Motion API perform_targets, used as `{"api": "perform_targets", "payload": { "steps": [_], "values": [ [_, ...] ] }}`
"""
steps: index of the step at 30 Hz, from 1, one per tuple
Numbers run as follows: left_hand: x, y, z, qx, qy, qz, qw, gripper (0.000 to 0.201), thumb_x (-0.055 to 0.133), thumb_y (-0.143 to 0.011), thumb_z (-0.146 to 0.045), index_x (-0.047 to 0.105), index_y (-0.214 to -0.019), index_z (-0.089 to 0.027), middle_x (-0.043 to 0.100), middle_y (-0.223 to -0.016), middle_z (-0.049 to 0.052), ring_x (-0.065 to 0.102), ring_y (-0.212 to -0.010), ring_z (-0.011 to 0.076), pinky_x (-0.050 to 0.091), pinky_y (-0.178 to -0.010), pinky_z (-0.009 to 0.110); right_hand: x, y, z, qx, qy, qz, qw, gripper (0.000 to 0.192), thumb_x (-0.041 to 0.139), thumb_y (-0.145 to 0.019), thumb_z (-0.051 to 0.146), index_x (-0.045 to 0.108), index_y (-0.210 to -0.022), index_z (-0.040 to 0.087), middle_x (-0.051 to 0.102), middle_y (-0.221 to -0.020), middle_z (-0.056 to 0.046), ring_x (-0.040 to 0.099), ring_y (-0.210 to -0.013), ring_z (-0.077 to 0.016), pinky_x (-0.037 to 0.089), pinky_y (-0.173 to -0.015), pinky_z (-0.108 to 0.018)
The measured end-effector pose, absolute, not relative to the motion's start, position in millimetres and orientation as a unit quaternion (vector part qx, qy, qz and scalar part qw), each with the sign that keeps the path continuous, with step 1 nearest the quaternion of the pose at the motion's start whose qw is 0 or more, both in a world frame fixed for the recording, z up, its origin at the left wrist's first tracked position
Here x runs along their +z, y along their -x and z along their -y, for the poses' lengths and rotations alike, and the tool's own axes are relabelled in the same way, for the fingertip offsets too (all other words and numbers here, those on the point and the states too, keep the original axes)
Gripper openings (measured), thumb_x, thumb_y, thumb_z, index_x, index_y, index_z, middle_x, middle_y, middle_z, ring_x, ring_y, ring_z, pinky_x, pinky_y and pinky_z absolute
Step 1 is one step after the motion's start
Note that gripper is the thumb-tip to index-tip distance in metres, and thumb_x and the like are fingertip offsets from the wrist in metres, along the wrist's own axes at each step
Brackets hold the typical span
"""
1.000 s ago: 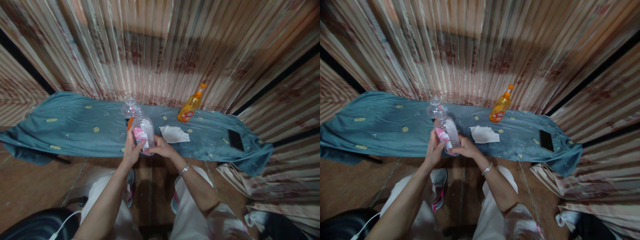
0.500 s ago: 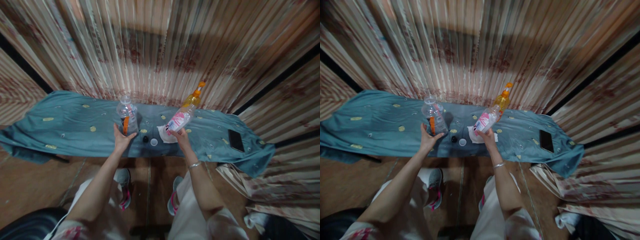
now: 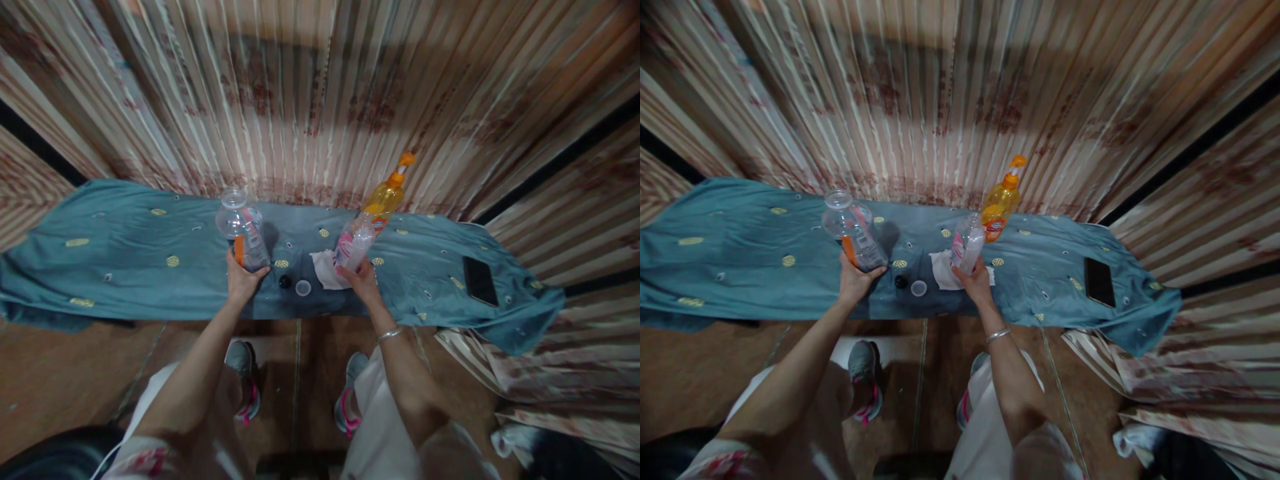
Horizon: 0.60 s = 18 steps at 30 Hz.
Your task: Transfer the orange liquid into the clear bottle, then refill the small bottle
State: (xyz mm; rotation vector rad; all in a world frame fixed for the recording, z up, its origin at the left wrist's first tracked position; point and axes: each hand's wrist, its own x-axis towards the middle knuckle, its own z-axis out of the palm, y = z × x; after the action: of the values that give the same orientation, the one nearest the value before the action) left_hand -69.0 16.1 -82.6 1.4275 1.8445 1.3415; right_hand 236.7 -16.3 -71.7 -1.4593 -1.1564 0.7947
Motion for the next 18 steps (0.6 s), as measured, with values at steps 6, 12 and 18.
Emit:
{"api": "perform_targets", "payload": {
  "steps": [6, 12, 18],
  "values": [
    [-64.6, 64.4, -13.8, 0.447, -0.465, -0.727, 0.236, 0.084, 0.091, -0.051, -0.030, 0.044, -0.120, -0.019, 0.063, -0.112, 0.010, 0.065, -0.111, 0.0338, 0.052, -0.100, 0.050, -76.0, -231.9, 16.3, 0.335, 0.607, 0.494, 0.524, 0.061, 0.079, -0.059, 0.050, 0.064, -0.107, 0.017, 0.073, -0.101, -0.010, 0.067, -0.089, -0.0258, 0.055, -0.084, -0.042],
    [-54.7, 67.1, -12.1, 0.489, -0.446, -0.705, 0.256, 0.077, 0.091, -0.046, -0.033, 0.046, -0.109, -0.023, 0.062, -0.102, 0.004, 0.065, -0.101, 0.0296, 0.051, -0.097, 0.048, -72.3, -224.4, 16.5, 0.339, 0.596, 0.503, 0.526, 0.060, 0.078, -0.060, 0.051, 0.064, -0.108, 0.018, 0.073, -0.102, -0.008, 0.066, -0.091, -0.0253, 0.054, -0.085, -0.041],
    [-39.9, 74.4, -5.4, 0.554, -0.463, -0.639, 0.263, 0.076, 0.090, -0.043, -0.034, 0.051, -0.107, -0.022, 0.063, -0.097, 0.001, 0.065, -0.096, 0.0268, 0.053, -0.094, 0.044, -68.6, -222.6, 16.8, 0.339, 0.596, 0.499, 0.530, 0.061, 0.079, -0.059, 0.051, 0.064, -0.108, 0.017, 0.073, -0.101, -0.009, 0.066, -0.091, -0.0258, 0.054, -0.083, -0.041]
  ]
}}
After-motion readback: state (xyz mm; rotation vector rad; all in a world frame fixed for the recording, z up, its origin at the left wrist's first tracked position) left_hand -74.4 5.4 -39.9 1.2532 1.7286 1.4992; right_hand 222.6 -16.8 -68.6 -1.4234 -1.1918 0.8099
